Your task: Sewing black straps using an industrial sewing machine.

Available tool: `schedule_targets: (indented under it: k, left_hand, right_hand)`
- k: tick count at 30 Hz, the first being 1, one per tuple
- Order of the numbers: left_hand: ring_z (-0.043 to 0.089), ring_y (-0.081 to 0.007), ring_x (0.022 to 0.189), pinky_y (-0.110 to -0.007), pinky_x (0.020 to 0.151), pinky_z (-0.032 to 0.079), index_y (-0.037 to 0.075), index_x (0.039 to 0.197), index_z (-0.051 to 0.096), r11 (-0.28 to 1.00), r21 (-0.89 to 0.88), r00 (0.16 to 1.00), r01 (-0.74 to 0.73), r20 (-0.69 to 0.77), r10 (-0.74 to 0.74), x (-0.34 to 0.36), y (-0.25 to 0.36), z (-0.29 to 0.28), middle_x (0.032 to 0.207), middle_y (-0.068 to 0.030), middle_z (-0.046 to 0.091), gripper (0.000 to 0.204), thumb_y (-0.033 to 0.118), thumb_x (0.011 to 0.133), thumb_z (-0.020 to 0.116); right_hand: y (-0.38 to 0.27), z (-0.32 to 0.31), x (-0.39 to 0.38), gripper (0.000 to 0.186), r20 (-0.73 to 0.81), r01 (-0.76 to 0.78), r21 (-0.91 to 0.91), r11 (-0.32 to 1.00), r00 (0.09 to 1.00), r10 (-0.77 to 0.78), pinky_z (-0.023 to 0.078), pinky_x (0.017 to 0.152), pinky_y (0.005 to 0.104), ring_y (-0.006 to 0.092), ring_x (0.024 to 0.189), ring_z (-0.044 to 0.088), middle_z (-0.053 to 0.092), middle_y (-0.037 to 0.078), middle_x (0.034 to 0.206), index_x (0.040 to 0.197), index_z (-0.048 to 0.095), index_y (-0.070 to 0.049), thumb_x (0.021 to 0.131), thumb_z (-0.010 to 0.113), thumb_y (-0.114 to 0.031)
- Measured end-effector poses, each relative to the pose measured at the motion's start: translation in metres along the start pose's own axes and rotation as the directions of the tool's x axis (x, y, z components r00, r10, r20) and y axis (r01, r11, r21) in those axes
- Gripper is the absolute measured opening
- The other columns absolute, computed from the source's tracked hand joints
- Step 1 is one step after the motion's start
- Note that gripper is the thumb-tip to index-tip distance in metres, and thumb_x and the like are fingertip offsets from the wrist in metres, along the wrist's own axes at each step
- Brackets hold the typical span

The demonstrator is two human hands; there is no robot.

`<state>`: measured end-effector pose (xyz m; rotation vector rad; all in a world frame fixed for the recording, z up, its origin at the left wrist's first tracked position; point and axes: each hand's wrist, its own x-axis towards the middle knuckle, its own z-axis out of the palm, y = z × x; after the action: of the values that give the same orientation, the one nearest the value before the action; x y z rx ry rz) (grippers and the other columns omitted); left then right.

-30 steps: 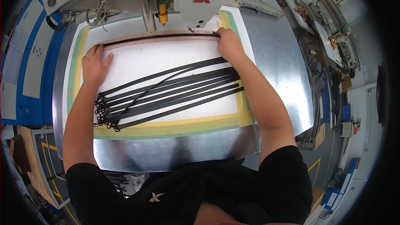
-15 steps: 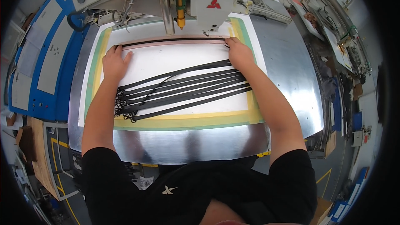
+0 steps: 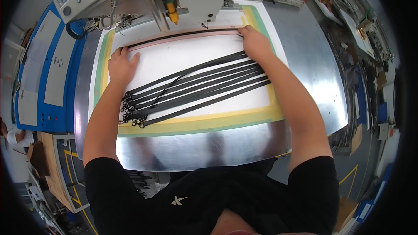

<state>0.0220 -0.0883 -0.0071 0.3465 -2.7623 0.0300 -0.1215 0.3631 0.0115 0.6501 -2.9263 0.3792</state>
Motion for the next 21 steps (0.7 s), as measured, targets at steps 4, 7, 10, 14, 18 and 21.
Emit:
schedule_targets:
  k: [4, 7, 10, 14, 18, 21]
  left_hand:
    - [0.057, -0.0398, 0.128, -0.051, 0.107, 0.045, 0.000, 0.140, 0.062, 0.999, -0.021, 0.999, -0.024, 0.029, 0.025, 0.003, 0.041, 0.002, 0.139, -0.0234, 0.061, 0.067, 0.052, 0.096, 0.063]
    - [0.057, -0.0430, 0.127, -0.052, 0.107, 0.045, -0.002, 0.140, 0.060, 0.998, -0.029, 0.999, -0.050, -0.013, 0.050, 0.001, 0.065, 0.006, 0.139, -0.0263, 0.060, 0.069, 0.052, 0.096, 0.064]
    - [0.056, -0.0429, 0.128, -0.052, 0.108, 0.045, -0.002, 0.140, 0.060, 0.998, -0.024, 0.998, -0.055, 0.023, 0.055, 0.002, 0.092, 0.007, 0.139, -0.0266, 0.059, 0.070, 0.052, 0.096, 0.064]
    - [0.055, -0.0418, 0.129, -0.051, 0.108, 0.045, -0.002, 0.141, 0.059, 0.992, -0.051, 0.986, -0.116, 0.115, 0.121, 0.011, 0.125, -0.010, 0.141, -0.0256, 0.058, 0.071, 0.052, 0.096, 0.064]
    - [0.053, -0.0398, 0.133, -0.051, 0.111, 0.042, -0.001, 0.142, 0.058, 0.955, -0.165, 0.952, -0.247, 0.141, 0.270, 0.013, 0.130, -0.008, 0.141, -0.0236, 0.058, 0.070, 0.051, 0.096, 0.065]
    - [0.051, -0.0406, 0.136, -0.050, 0.114, 0.039, 0.000, 0.144, 0.056, 0.923, -0.215, 0.934, -0.318, 0.096, 0.344, 0.011, 0.140, -0.004, 0.146, -0.0231, 0.056, 0.068, 0.047, 0.096, 0.067]
  right_hand:
    - [0.039, -0.005, -0.005, 0.039, 0.000, -0.036, -0.030, 0.999, 0.999, 0.036, 0.054, 0.097, 0.0450, 0.0350, 0.114, 0.067, 0.066, 0.009, 0.130, 0.132, 0.068, -0.012, 0.097, 0.052, -0.006]
    - [0.057, -0.016, -0.009, 0.041, 0.020, -0.066, -0.037, 0.997, 0.998, 0.067, 0.055, 0.099, 0.0434, 0.0314, 0.118, 0.066, 0.066, 0.008, 0.129, 0.134, 0.067, -0.013, 0.098, 0.049, -0.005]
    - [0.087, -0.020, -0.012, 0.039, 0.006, -0.076, 0.004, 0.997, 0.997, 0.076, 0.053, 0.101, 0.0434, 0.0322, 0.118, 0.066, 0.065, 0.008, 0.129, 0.133, 0.067, -0.012, 0.098, 0.051, -0.006]
    - [0.128, -0.029, -0.013, 0.037, -0.032, -0.066, -0.005, 0.998, 0.997, 0.065, 0.053, 0.101, 0.0444, 0.0340, 0.117, 0.066, 0.067, 0.009, 0.127, 0.128, 0.070, -0.012, 0.097, 0.052, -0.006]
    - [0.131, -0.043, 0.000, 0.030, 0.020, -0.171, -0.140, 0.975, 0.984, 0.175, 0.053, 0.099, 0.0469, 0.0372, 0.113, 0.068, 0.070, 0.015, 0.121, 0.114, 0.075, -0.007, 0.095, 0.053, -0.008]
    - [0.109, -0.036, 0.006, 0.027, 0.037, -0.133, -0.255, 0.958, 0.988, 0.147, 0.056, 0.096, 0.0485, 0.0382, 0.107, 0.071, 0.073, 0.019, 0.112, 0.106, 0.076, -0.004, 0.095, 0.052, -0.011]
